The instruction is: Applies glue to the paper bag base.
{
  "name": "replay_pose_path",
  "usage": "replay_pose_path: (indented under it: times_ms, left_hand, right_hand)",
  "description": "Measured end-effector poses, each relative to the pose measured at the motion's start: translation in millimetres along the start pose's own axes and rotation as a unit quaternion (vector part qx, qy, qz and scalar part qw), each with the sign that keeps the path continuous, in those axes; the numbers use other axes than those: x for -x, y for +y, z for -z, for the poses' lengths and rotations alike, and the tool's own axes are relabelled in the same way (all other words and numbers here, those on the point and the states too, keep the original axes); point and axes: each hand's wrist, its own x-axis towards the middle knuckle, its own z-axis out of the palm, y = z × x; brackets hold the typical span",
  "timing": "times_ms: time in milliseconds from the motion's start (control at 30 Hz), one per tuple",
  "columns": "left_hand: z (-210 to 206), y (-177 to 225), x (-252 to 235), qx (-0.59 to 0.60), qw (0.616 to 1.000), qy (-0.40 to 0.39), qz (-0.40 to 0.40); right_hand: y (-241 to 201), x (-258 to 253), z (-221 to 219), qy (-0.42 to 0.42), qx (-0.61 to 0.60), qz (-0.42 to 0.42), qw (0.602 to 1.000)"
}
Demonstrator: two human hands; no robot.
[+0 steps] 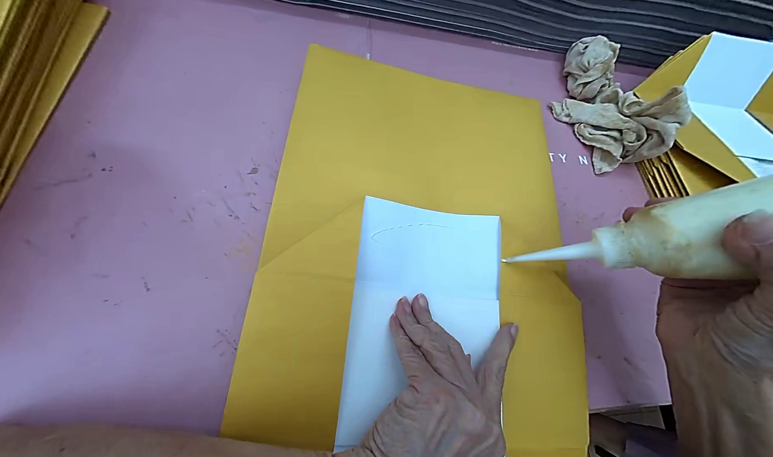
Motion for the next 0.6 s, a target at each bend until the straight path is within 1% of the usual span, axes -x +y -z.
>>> replay_pose_path:
  times_ms: [100,300,500,600]
  left_hand:
    - [-1,0,1,-0.008,1.000,0.002,-0.004]
    - [-5,0,1,-0.013,0.999,0.031,0.004]
    - [-4,-1,3,-0.031,0.999,0.016,-0.016]
    - [-5,-2,2,-0.045,0.999,0.020,-0.021]
  right_hand:
    - [3,1,4,0.020,0.004,0.019,1.000]
    - [-1,10,-2,0.021,0.002,0.017,1.000]
    - [0,15,28,0.049,0.020,0.010,0.999]
    - [-1,17,40,0.066,0.029,0.009,0.997]
